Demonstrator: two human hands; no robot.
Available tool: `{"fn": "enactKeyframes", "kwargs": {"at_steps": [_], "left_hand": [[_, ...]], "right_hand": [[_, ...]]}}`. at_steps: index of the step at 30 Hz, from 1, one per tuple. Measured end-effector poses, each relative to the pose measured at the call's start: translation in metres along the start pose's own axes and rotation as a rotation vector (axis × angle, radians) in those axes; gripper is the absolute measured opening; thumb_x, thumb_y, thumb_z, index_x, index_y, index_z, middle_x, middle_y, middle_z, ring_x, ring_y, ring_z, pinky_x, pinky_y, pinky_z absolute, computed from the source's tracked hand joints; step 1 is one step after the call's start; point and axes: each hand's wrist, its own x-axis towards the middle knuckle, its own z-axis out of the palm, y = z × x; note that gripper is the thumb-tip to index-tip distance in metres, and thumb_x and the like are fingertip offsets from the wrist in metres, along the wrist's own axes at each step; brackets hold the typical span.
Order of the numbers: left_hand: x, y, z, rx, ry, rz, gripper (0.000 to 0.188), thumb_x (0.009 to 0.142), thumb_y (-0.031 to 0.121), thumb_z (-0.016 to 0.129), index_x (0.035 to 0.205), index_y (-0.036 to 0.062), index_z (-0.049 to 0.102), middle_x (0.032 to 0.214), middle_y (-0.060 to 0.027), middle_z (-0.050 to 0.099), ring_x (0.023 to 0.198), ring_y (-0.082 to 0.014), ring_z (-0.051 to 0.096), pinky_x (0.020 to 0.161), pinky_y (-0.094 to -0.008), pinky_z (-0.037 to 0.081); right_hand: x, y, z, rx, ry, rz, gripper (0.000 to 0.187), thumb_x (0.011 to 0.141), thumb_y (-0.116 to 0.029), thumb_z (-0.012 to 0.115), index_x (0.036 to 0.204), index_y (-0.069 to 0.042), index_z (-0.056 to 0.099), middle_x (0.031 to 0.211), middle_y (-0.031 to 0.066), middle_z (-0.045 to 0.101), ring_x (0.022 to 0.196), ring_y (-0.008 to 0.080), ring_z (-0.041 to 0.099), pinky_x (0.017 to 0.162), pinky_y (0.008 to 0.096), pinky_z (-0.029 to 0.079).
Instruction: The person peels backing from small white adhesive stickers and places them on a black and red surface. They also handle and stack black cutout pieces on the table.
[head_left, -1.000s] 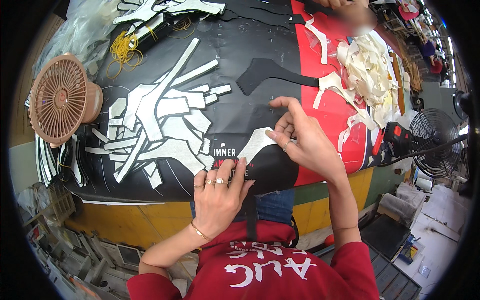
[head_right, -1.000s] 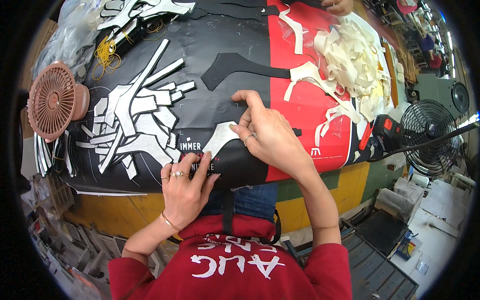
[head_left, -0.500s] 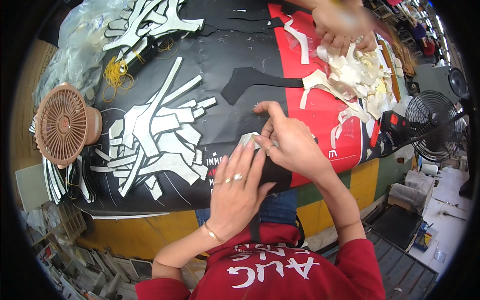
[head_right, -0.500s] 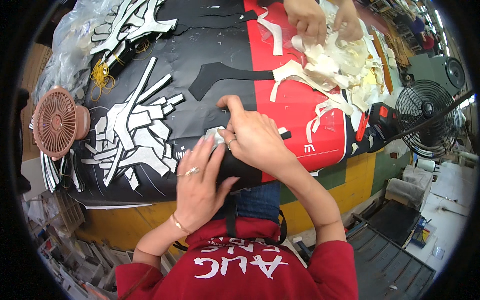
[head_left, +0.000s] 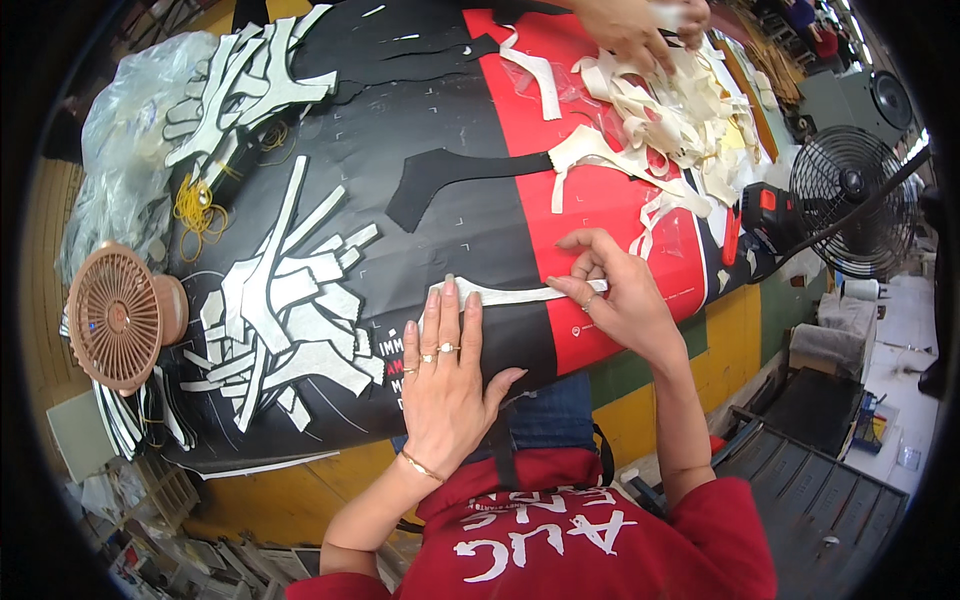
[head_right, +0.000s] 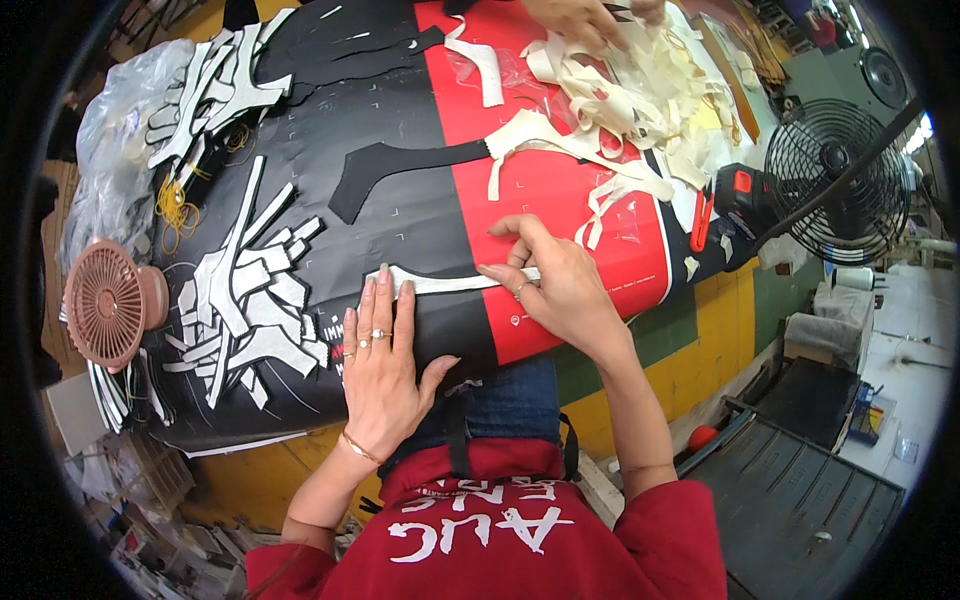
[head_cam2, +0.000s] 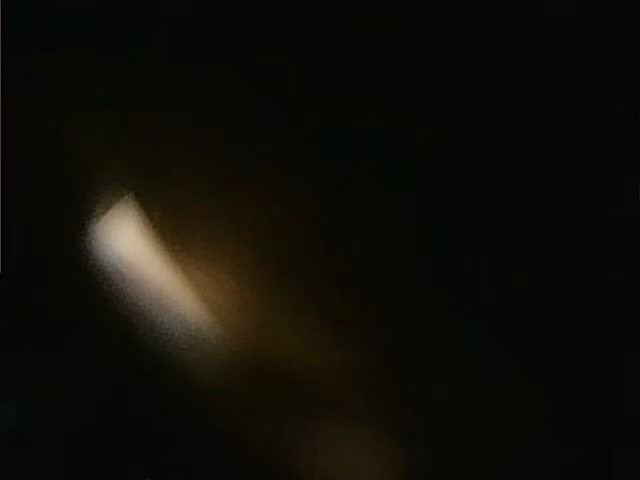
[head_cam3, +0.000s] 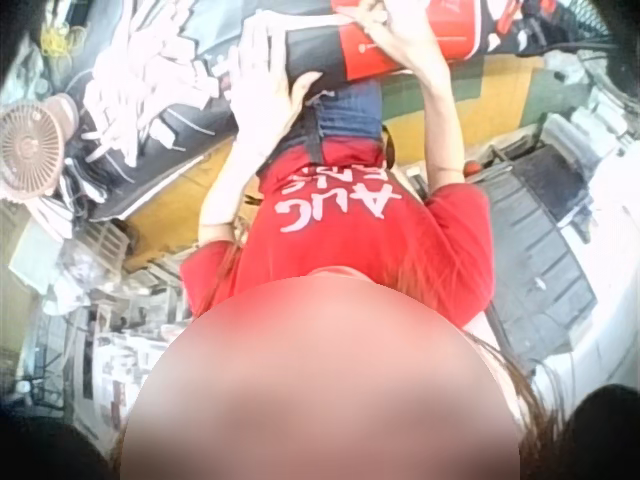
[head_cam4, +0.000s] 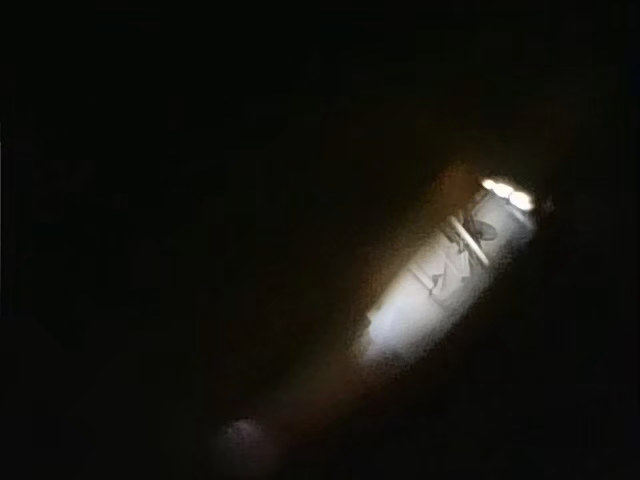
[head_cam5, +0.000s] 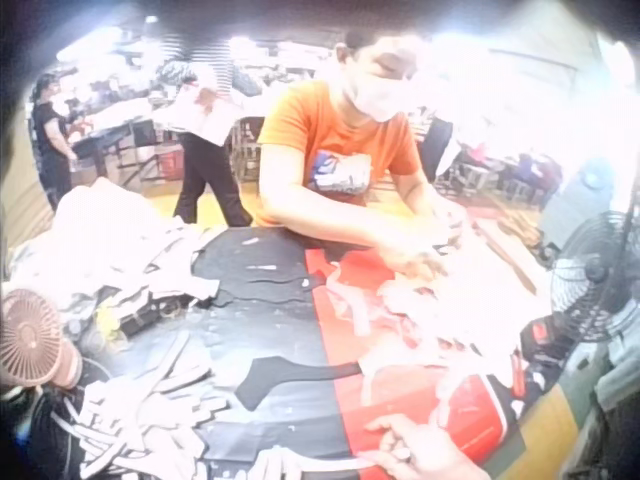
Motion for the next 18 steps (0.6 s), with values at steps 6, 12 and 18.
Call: {"fn": "enactKeyframes", "kwargs": {"at_steps": [6,12,18], "left_hand": [[0.001,0.004,-0.004,0.056,-0.004,-0.001,0.079,0.087,0.050,0.066,0.153,0.0158,0.038,0.160,-0.0228,0.025,0.147,-0.0390,0.025,0.117,-0.0527,0.022],[0.004,0.007,-0.007,0.050,-0.015,-0.014,0.076,0.088,0.050,0.065,0.152,0.0160,0.040,0.159,-0.0227,0.026,0.147,-0.0386,0.026,0.117,-0.0534,0.022],[0.004,0.021,-0.008,0.126,0.016,-0.061,0.076,0.088,0.050,0.065,0.151,0.0152,0.041,0.160,-0.0223,0.026,0.148,-0.0384,0.024,0.118,-0.0549,0.014]], "right_hand": [[0.000,0.001,0.003,-0.047,0.030,0.029,0.036,0.088,-0.015,0.075,0.113,-0.001,0.052,0.070,0.0069,0.061,0.063,0.0146,0.060,0.058,0.0298,0.044],[-0.002,0.002,0.008,-0.155,0.092,-0.066,0.036,0.088,-0.018,0.075,0.111,-0.002,0.052,0.070,0.0081,0.062,0.062,0.0237,0.063,0.058,0.0352,0.045],[-0.012,0.003,0.021,-0.465,0.180,-0.203,0.028,0.089,-0.020,0.068,0.110,-0.007,0.055,0.089,0.0070,0.066,0.076,0.0239,0.066,0.068,0.0353,0.045]]}}
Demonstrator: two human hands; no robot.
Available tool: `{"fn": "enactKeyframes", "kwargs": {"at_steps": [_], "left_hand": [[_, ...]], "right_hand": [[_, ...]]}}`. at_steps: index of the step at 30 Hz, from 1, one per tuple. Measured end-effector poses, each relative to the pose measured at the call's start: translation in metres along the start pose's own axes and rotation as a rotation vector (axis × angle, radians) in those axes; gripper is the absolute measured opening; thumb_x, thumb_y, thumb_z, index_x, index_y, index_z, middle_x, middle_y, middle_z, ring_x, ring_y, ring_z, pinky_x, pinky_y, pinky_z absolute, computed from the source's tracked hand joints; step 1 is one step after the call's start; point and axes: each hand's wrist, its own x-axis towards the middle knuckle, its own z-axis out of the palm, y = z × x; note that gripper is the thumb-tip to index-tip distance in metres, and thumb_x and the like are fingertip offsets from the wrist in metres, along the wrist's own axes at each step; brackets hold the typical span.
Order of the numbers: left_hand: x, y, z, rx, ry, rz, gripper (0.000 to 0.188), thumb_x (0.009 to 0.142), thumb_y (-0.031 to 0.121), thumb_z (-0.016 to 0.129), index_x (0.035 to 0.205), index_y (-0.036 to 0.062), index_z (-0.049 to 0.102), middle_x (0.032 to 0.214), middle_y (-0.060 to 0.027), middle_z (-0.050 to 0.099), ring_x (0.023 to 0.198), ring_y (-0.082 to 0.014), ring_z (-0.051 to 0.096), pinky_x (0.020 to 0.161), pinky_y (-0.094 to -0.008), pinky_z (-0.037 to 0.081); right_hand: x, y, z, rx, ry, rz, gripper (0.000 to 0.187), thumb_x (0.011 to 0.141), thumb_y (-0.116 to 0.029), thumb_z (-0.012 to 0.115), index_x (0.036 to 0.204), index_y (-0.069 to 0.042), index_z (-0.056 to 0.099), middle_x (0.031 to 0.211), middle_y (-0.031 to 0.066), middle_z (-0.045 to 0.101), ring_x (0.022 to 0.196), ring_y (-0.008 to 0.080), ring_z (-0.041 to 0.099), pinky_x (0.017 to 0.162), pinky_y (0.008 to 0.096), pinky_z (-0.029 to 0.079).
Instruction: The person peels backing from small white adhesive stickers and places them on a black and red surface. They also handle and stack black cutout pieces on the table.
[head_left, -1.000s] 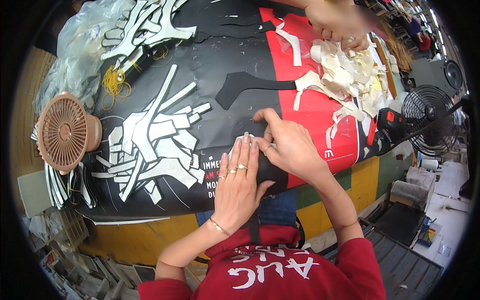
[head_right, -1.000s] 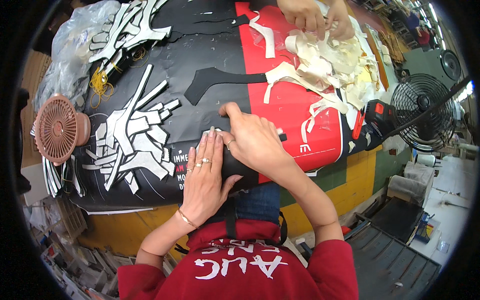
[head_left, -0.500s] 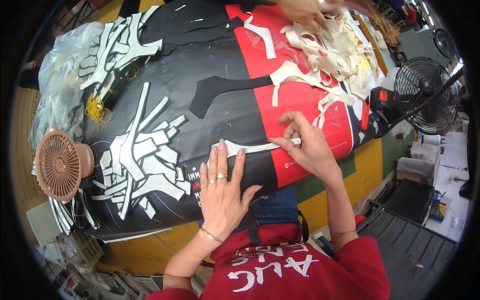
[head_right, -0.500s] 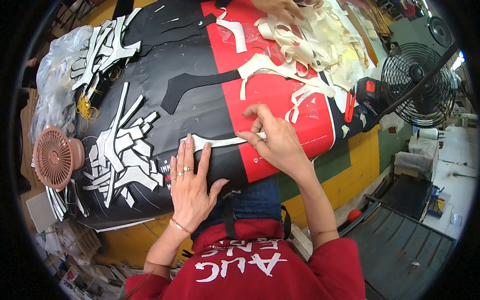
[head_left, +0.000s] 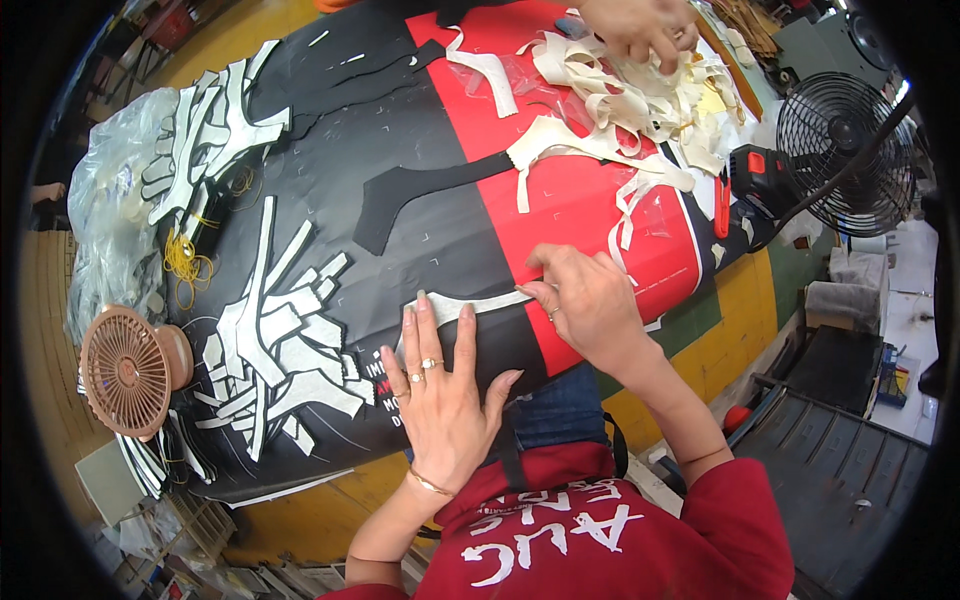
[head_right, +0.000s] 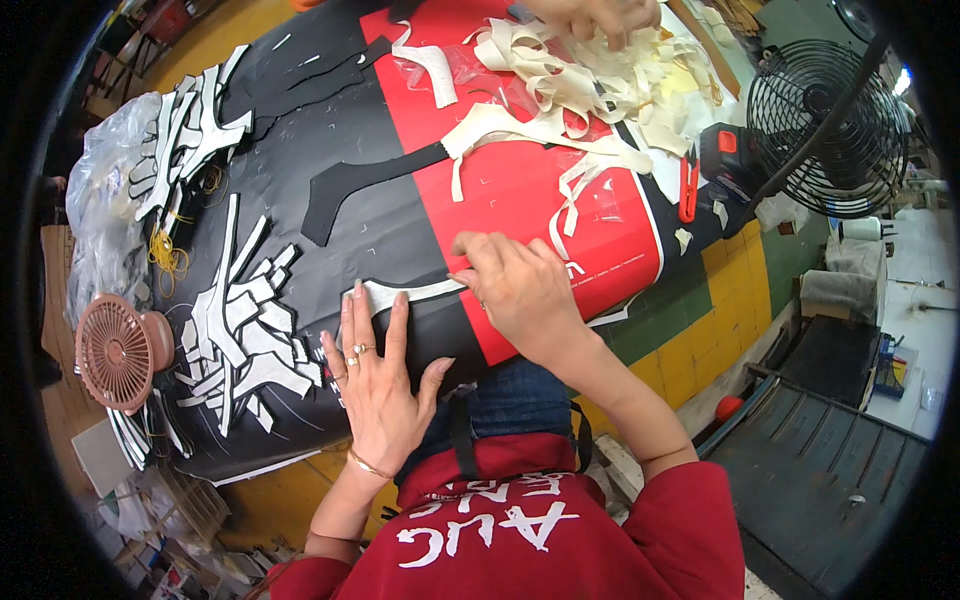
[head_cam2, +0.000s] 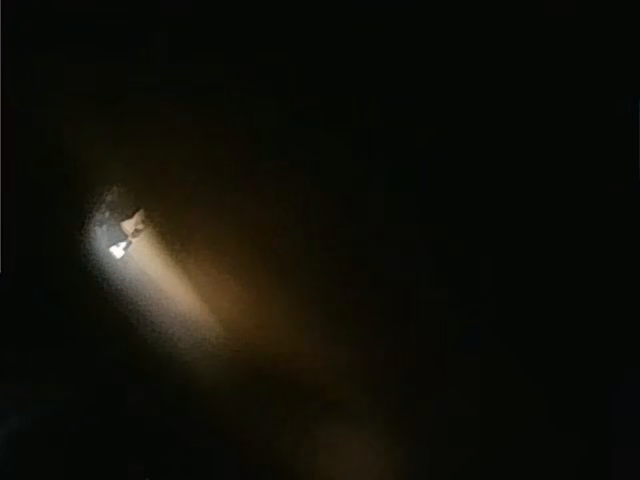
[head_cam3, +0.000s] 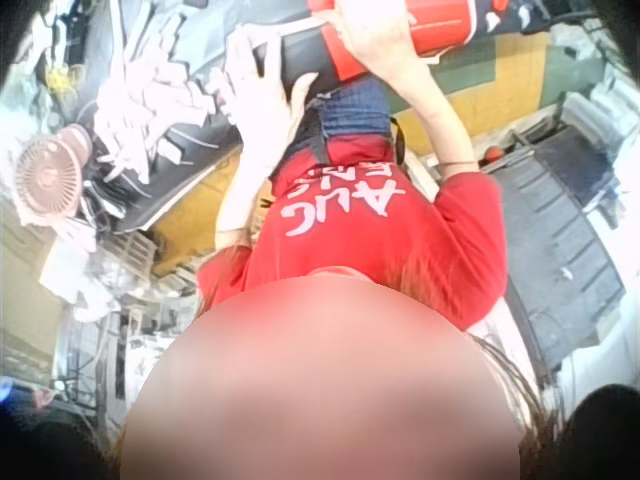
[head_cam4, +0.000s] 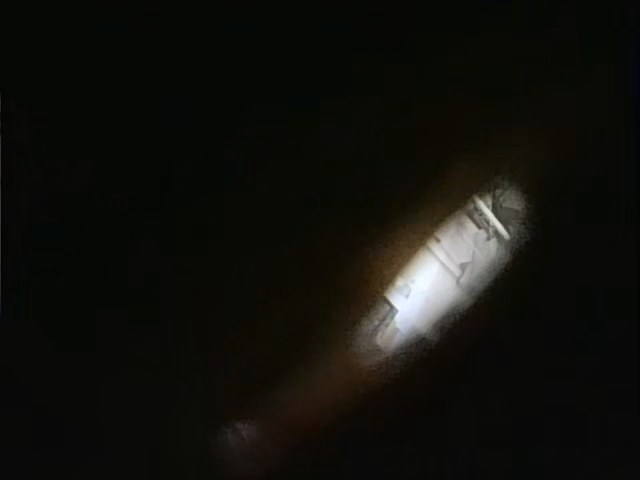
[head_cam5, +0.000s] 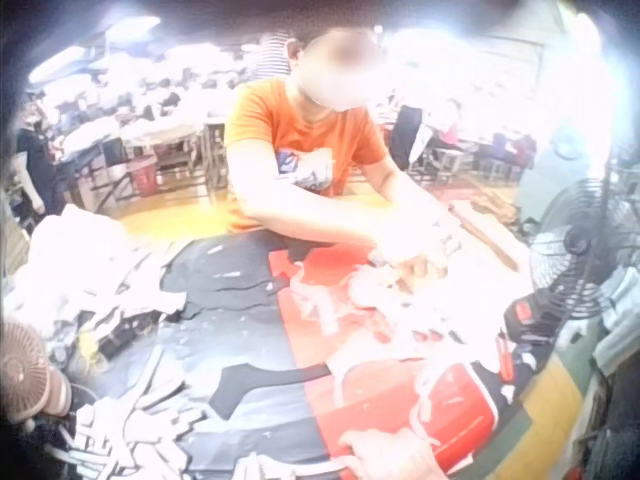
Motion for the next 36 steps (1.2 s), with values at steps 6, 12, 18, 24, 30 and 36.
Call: {"fn": "enactKeyframes", "kwargs": {"at_steps": [6,12,18,24,30,36], "left_hand": [[0.011,0.029,0.022,-0.174,-0.034,0.157,0.089,0.087,0.047,0.067,0.154,0.0026,0.029,0.162,-0.0217,0.022,0.149,-0.0402,0.020,0.118,-0.0565,0.015],[0.013,0.030,0.034,-0.049,-0.031,0.155,0.087,0.088,0.053,0.062,0.154,0.0050,0.032,0.161,-0.0166,0.027,0.149,-0.0321,0.025,0.120,-0.0486,0.017],[0.013,0.032,0.035,-0.004,-0.035,0.154,0.087,0.088,0.055,0.061,0.154,0.0054,0.032,0.161,-0.0163,0.028,0.149,-0.0324,0.025,0.120,-0.0488,0.016],[0.013,0.032,0.035,0.009,-0.038,0.152,0.086,0.089,0.055,0.061,0.153,0.0053,0.033,0.161,-0.0168,0.028,0.149,-0.0327,0.024,0.120,-0.0491,0.014],[0.013,0.032,0.034,0.005,-0.053,0.149,0.086,0.089,0.055,0.061,0.153,0.0047,0.033,0.161,-0.0168,0.028,0.149,-0.0327,0.024,0.121,-0.0490,0.013],[0.014,0.032,0.035,-0.044,-0.041,0.161,0.087,0.088,0.047,0.066,0.153,0.0015,0.030,0.160,-0.0199,0.027,0.149,-0.0364,0.023,0.120,-0.0513,0.014]], "right_hand": [[-0.006,-0.003,0.000,0.004,0.057,0.045,0.036,0.090,-0.020,0.068,0.120,-0.005,0.056,0.092,0.0102,0.067,0.079,0.0266,0.068,0.070,0.0377,0.049],[-0.017,0.010,-0.016,0.447,0.097,0.345,0.043,0.090,-0.012,0.070,0.127,-0.001,0.052,0.078,0.0091,0.063,0.061,0.0188,0.063,0.059,0.0333,0.049],[-0.020,0.014,-0.008,0.502,0.196,0.369,0.041,0.090,-0.004,0.069,0.125,0.000,0.048,0.075,0.0076,0.062,0.057,0.0155,0.060,0.057,0.0313,0.048],[-0.019,0.015,-0.005,0.524,0.188,0.423,0.033,0.090,-0.002,0.068,0.116,0.001,0.047,0.074,0.0084,0.062,0.060,0.0181,0.061,0.059,0.0322,0.048],[-0.020,0.011,0.006,0.350,0.271,0.342,0.030,0.088,-0.005,0.070,0.110,-0.001,0.049,0.075,0.0098,0.060,0.072,0.0291,0.064,0.065,0.0415,0.049],[-0.021,0.008,0.007,-0.039,0.384,0.210,0.031,0.086,-0.007,0.073,0.108,0.001,0.052,0.090,0.0095,0.060,0.074,0.0194,0.057,0.069,0.0363,0.047]]}}
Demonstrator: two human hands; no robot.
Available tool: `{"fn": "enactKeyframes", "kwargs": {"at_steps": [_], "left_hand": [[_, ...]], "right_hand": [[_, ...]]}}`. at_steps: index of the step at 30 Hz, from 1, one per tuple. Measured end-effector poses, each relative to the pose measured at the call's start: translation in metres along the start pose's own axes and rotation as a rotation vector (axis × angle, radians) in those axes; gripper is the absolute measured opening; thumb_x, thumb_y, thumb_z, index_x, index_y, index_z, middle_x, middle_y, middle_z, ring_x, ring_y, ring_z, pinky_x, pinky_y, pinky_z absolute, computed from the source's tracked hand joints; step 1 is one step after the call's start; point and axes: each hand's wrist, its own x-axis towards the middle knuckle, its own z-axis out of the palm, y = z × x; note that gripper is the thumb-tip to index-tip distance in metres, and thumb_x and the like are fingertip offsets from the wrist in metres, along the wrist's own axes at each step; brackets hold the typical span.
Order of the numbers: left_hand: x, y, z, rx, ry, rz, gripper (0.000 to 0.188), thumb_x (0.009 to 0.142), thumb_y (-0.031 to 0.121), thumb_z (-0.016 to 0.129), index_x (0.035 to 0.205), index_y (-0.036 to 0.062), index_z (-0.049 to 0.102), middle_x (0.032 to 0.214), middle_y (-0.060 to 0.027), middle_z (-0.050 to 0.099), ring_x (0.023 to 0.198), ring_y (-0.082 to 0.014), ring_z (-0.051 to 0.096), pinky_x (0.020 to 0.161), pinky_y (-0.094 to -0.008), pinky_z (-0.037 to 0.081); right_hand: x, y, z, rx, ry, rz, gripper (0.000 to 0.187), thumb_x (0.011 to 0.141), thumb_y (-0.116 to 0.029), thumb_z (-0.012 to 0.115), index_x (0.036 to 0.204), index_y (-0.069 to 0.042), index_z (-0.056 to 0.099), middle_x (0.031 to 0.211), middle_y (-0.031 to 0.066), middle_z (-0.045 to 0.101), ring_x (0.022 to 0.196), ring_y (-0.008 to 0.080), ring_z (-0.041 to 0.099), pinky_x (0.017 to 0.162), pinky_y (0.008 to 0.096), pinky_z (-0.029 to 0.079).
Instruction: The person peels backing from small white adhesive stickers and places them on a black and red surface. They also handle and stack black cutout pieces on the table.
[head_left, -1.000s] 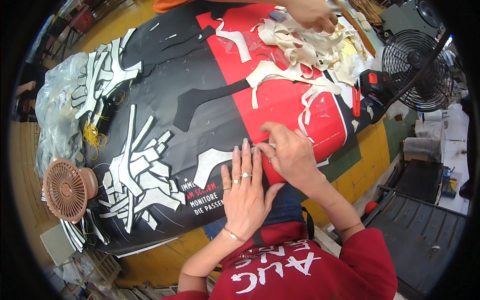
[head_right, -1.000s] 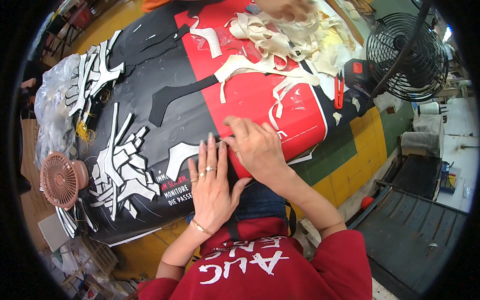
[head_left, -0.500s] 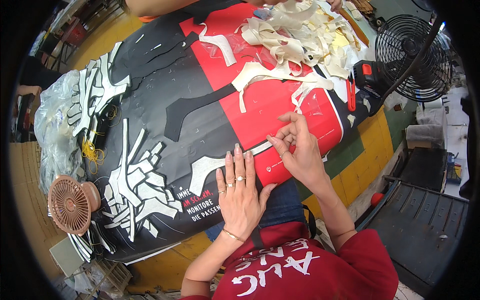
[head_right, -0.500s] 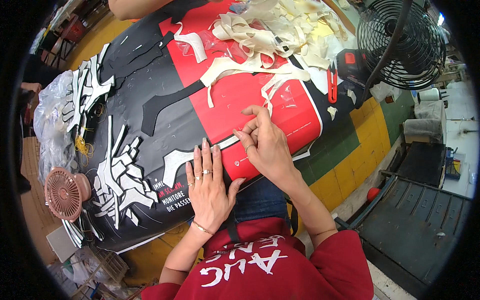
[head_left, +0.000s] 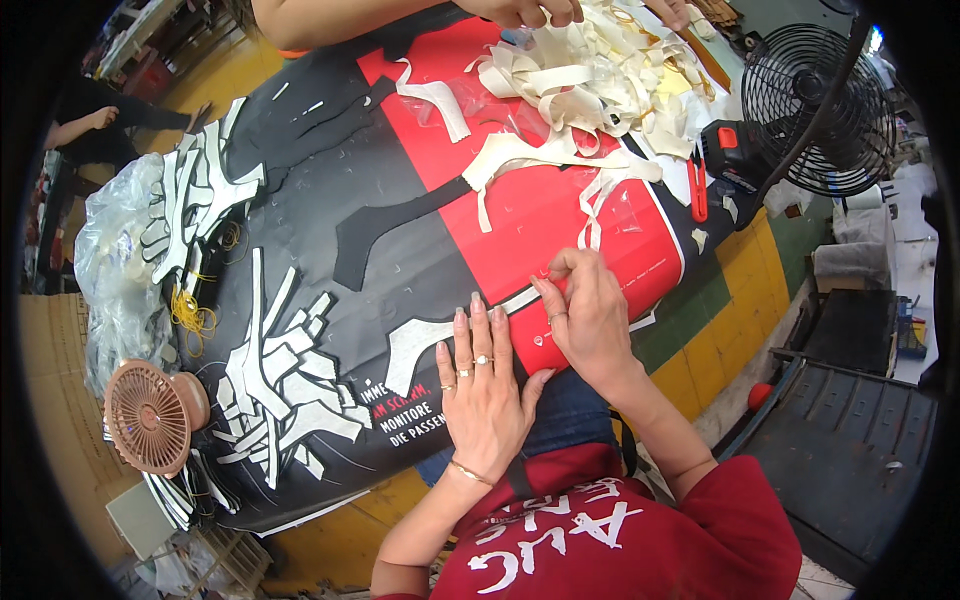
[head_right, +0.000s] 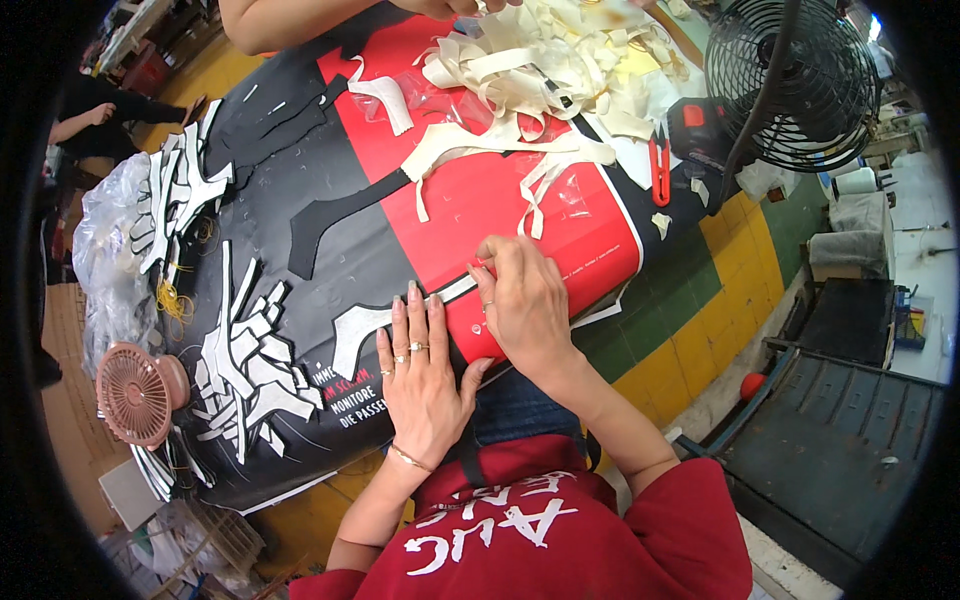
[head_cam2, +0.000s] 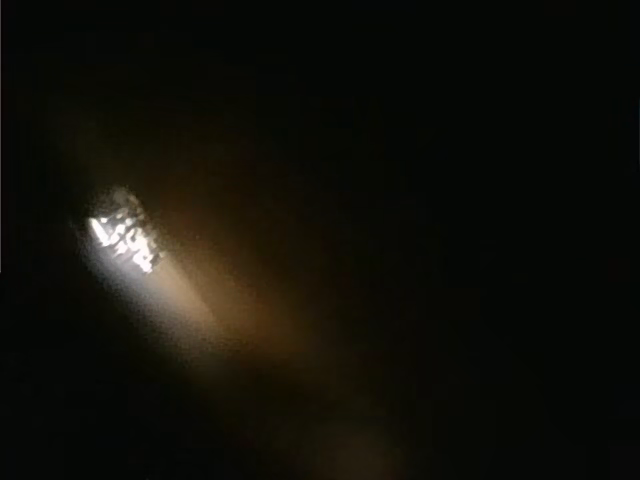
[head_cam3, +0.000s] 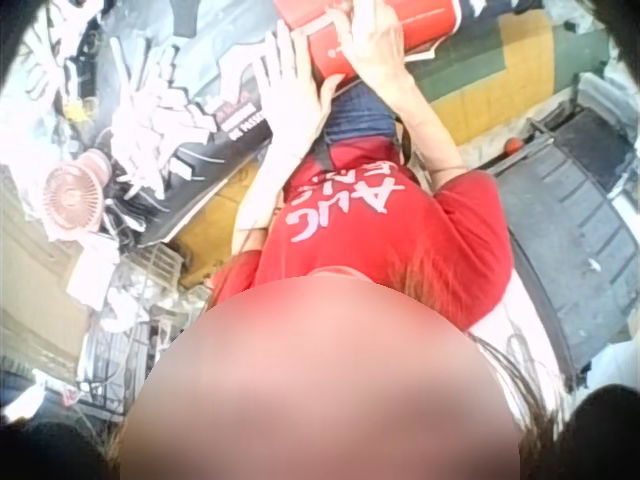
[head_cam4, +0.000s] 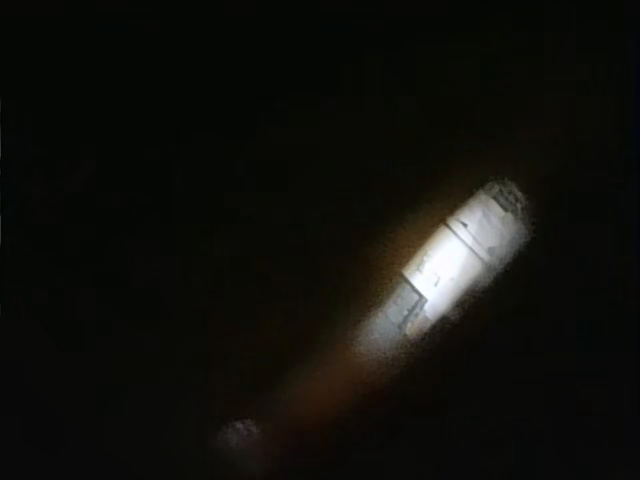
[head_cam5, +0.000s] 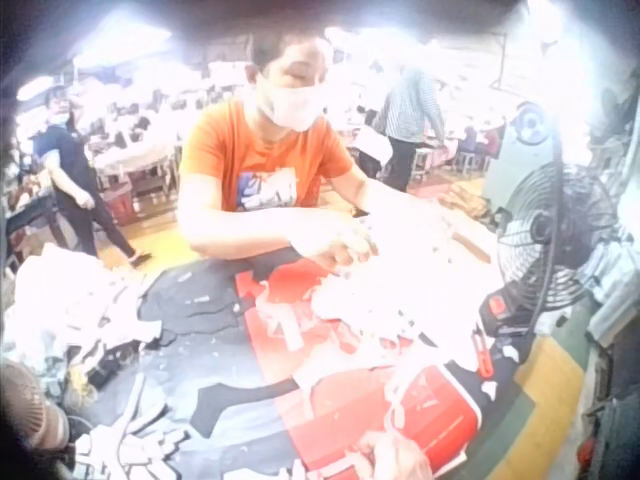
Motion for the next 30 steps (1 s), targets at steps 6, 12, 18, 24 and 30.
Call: {"fn": "enactKeyframes", "kwargs": {"at_steps": [6,12,18,24,30], "left_hand": [[0.004,-0.005,-0.009,-0.009,0.072,0.053,0.074,0.088,0.042,0.068,0.146,0.0049,0.044,0.156,-0.0184,0.035,0.141,-0.0343,0.036,0.114,-0.0503,0.024],[0.011,-0.033,-0.022,-0.019,0.366,0.031,0.055,0.089,0.033,0.070,0.136,0.0072,0.057,0.150,-0.0174,0.044,0.135,-0.0344,0.044,0.107,-0.0477,0.032],[0.002,-0.037,-0.024,-0.121,0.301,0.011,0.030,0.085,0.023,0.075,0.110,0.0087,0.065,0.139,-0.0157,0.053,0.132,-0.0343,0.048,0.108,-0.0470,0.035],[-0.023,-0.047,-0.059,-0.409,0.122,-0.092,0.036,0.084,0.014,0.076,0.117,0.0069,0.063,0.109,-0.0156,0.067,0.103,-0.0300,0.066,0.092,-0.0366,0.049],[-0.046,-0.124,-0.126,-0.403,0.533,-0.182,0.035,0.087,0.004,0.069,0.123,0.0033,0.065,0.099,-0.0136,0.072,0.085,-0.0213,0.070,0.082,-0.0321,0.052]], "right_hand": [[-0.001,0.007,0.001,0.174,-0.043,0.184,0.038,0.087,-0.007,0.071,0.120,-0.001,0.053,0.103,0.0105,0.059,0.083,0.0187,0.054,0.077,0.0342,0.046],[-0.014,0.024,0.003,0.550,0.135,0.338,0.031,0.096,-0.003,0.058,0.126,-0.001,0.055,0.104,0.0116,0.062,0.083,0.0138,0.060,0.070,0.0297,0.049],[-0.023,0.025,0.013,0.607,0.250,0.288,0.023,0.095,-0.003,0.062,0.118,0.001,0.058,0.100,0.0065,0.062,0.082,0.0118,0.059,0.073,0.0264,0.049],[-0.021,0.019,0.011,0.610,0.256,0.241,0.025,0.095,-0.004,0.062,0.119,0.002,0.057,0.093,0.0049,0.060,0.074,0.0114,0.052,0.070,0.0262,0.047],[-0.005,0.005,0.000,0.571,0.097,0.262,0.018,0.093,-0.004,0.063,0.111,0.000,0.062,0.092,0.0072,0.062,0.074,0.0145,0.055,0.070,0.0289,0.048]]}}
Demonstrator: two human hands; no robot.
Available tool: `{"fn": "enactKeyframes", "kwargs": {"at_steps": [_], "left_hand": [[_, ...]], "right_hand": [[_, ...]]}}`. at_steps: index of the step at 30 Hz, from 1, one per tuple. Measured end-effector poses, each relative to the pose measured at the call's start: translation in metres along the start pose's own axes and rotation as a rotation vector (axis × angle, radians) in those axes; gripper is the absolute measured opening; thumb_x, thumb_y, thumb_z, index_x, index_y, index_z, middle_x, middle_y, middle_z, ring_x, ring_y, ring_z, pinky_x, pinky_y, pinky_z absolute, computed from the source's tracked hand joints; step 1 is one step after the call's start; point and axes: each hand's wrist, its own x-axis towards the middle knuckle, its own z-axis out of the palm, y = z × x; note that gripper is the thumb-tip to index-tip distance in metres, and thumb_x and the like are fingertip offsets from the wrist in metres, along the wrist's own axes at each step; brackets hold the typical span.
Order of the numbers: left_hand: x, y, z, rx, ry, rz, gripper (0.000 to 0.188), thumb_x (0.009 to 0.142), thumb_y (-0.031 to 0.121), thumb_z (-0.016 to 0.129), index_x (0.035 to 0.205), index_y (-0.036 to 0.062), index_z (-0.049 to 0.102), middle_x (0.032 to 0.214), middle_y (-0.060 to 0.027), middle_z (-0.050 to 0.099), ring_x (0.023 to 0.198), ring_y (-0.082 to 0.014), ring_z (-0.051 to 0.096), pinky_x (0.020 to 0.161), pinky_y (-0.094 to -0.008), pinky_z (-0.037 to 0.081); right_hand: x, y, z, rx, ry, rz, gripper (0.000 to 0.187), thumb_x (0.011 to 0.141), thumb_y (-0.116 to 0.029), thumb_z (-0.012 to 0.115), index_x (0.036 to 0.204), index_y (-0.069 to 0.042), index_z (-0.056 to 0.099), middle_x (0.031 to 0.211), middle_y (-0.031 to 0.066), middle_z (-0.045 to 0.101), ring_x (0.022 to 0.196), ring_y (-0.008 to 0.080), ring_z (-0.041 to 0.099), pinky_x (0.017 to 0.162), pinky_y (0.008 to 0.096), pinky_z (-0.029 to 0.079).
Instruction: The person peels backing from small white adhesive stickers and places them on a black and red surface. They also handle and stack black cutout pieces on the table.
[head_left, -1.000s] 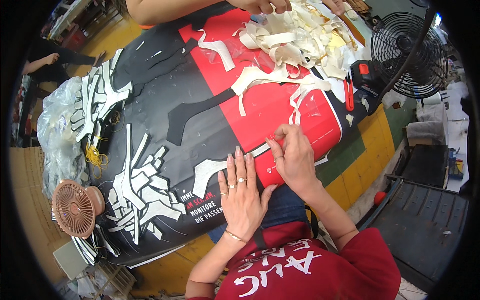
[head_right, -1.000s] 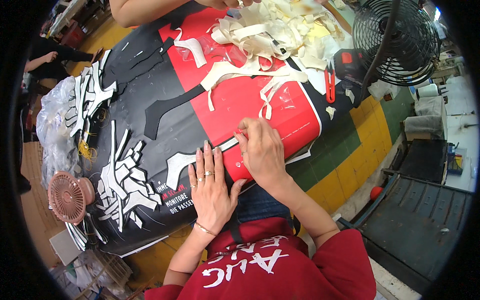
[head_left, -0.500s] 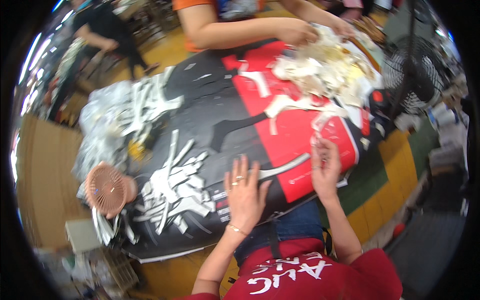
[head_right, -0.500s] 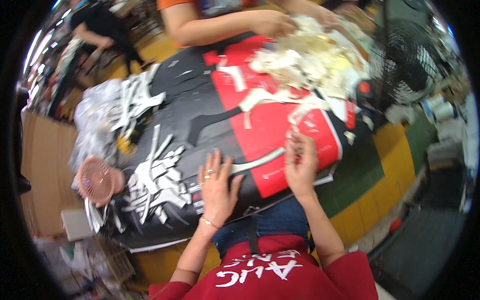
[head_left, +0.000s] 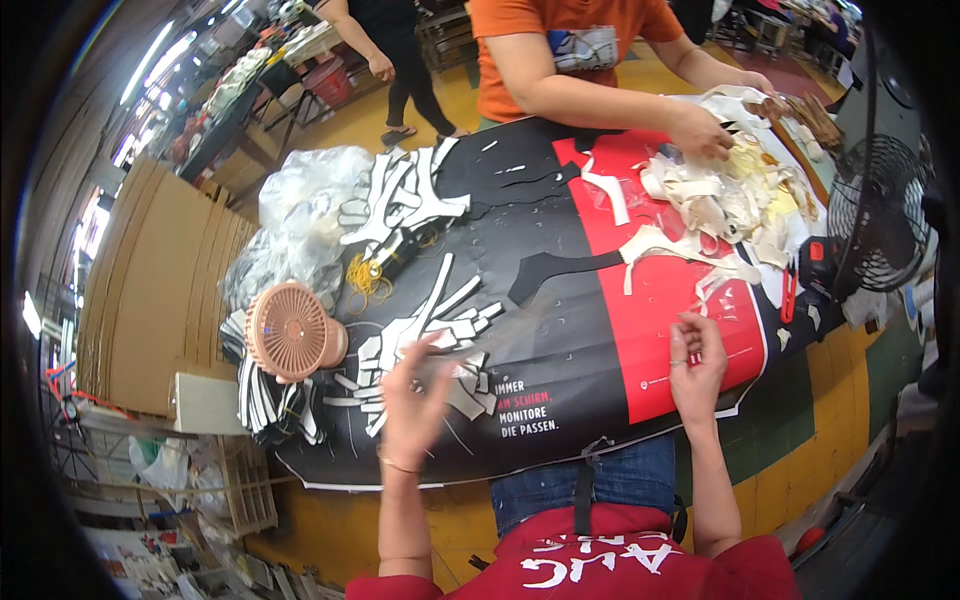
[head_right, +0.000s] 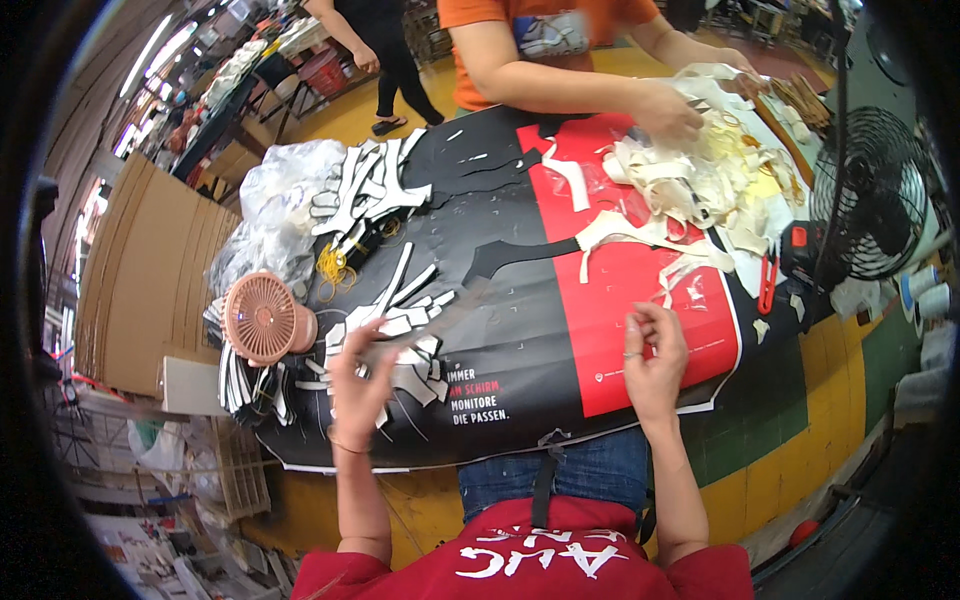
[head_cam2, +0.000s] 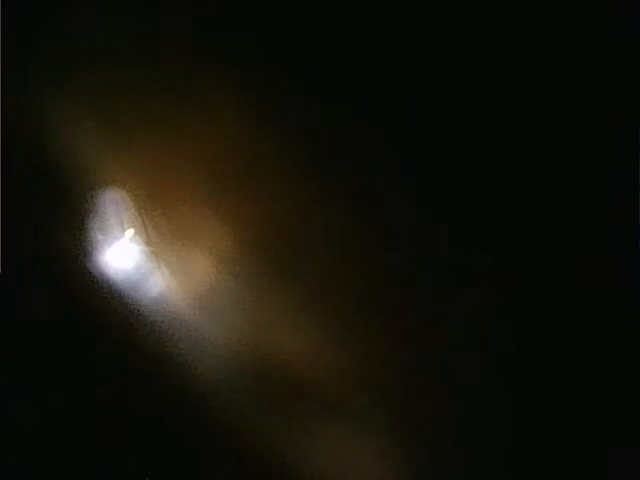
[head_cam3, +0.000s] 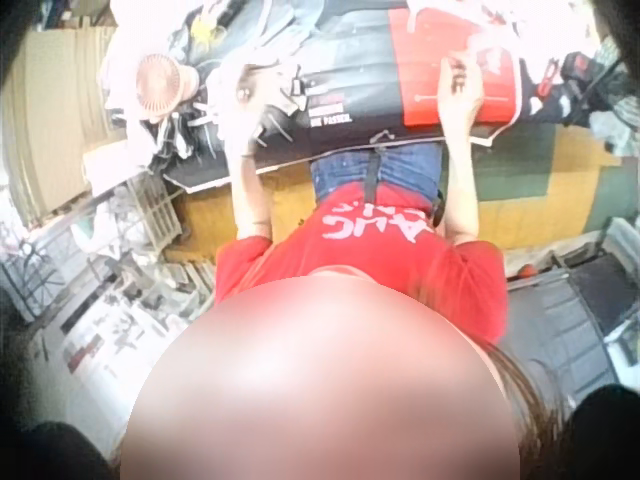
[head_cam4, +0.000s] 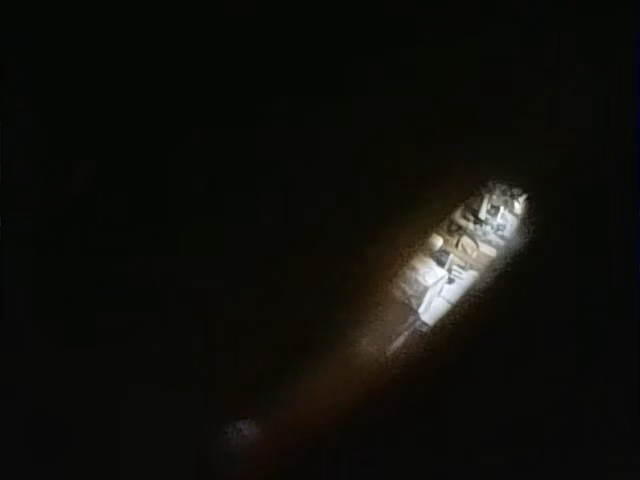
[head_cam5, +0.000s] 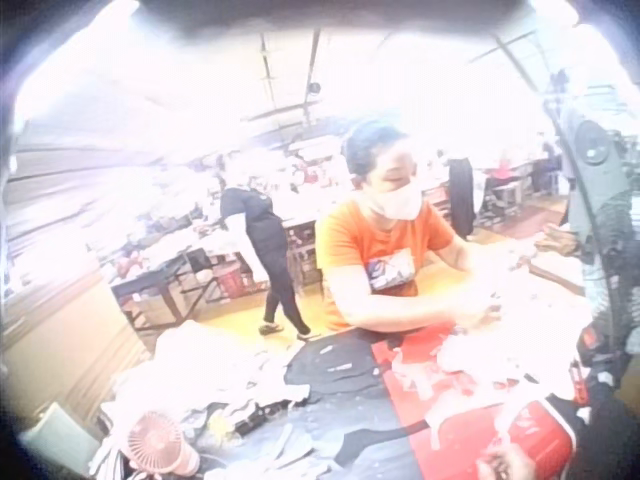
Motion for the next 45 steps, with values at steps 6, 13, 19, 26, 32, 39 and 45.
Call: {"fn": "enactKeyframes", "kwargs": {"at_steps": [6,13,19,26,32,39,45], "left_hand": [[0.016,-0.048,-0.030,0.857,0.116,-0.165,0.063,0.088,0.024,0.070,0.142,0.0008,0.046,0.145,-0.0215,0.046,0.133,-0.0372,0.044,0.113,-0.0504,0.026],[-0.021,-0.033,0.005,0.478,0.155,0.007,0.043,0.088,0.022,0.071,0.125,0.0026,0.062,0.130,-0.0201,0.059,0.123,-0.0337,0.053,0.113,-0.0476,0.026],[-0.029,-0.009,0.032,0.248,0.091,0.010,0.035,0.087,0.018,0.072,0.118,0.0046,0.066,0.121,-0.0163,0.065,0.113,-0.0316,0.060,0.109,-0.0455,0.033],[-0.031,0.028,0.067,-0.483,-0.118,-0.190,0.032,0.089,0.007,0.071,0.120,-0.0002,0.065,0.108,-0.0114,0.070,0.092,-0.0173,0.067,0.079,-0.0289,0.052],[-0.030,0.034,0.085,-0.710,-0.381,-0.330,0.022,0.094,0.006,0.068,0.114,-0.0029,0.066,0.099,-0.0028,0.068,0.085,-0.0073,0.062,0.074,-0.0227,0.049],[-0.025,0.028,0.087,-0.877,-0.428,-0.529,0.021,0.095,0.006,0.067,0.111,-0.0064,0.065,0.084,-0.0046,0.070,0.072,-0.0085,0.065,0.064,-0.0217,0.052],[0.000,0.008,0.082,-0.705,-0.107,-0.372,0.018,0.094,0.006,0.068,0.109,-0.0042,0.068,0.081,-0.0032,0.069,0.070,-0.0091,0.065,0.063,-0.0221,0.051]], "right_hand": [[0.043,-0.033,0.059,-0.251,-0.316,-0.460,0.034,0.089,-0.020,0.070,0.118,-0.005,0.062,0.110,0.0120,0.061,0.106,0.0307,0.058,0.091,0.0418,0.043],[0.082,-0.051,0.137,-0.507,-0.491,-0.392,0.044,0.081,-0.032,0.077,0.115,-0.006,0.065,0.107,0.0103,0.061,0.105,0.0277,0.057,0.090,0.0425,0.040],[0.069,-0.057,0.109,-0.280,-0.538,-0.486,0.027,0.080,-0.028,0.079,0.092,-0.007,0.067,0.098,0.0067,0.063,0.100,0.0253,0.058,0.091,0.0402,0.036],[0.031,-0.095,0.034,0.032,-0.716,-0.265,0.020,0.081,-0.010,0.078,0.094,0.001,0.068,0.080,0.0095,0.071,0.074,0.0186,0.068,0.067,0.0303,0.052],[0.024,-0.075,0.017,0.034,-0.609,-0.132,0.022,0.082,-0.006,0.077,0.102,0.002,0.070,0.088,0.0105,0.073,0.078,0.0160,0.069,0.073,0.0285,0.054],[0.028,-0.049,0.024,0.111,-0.366,-0.283,0.017,0.086,-0.007,0.075,0.099,0.002,0.069,0.091,0.0096,0.069,0.081,0.0208,0.069,0.070,0.0303,0.054],[0.031,-0.059,-0.005,0.209,-0.270,-0.078,0.009,0.087,0.000,0.072,0.094,0.002,0.067,0.085,0.0091,0.071,0.077,0.0158,0.069,0.068,0.0276,0.054]]}}
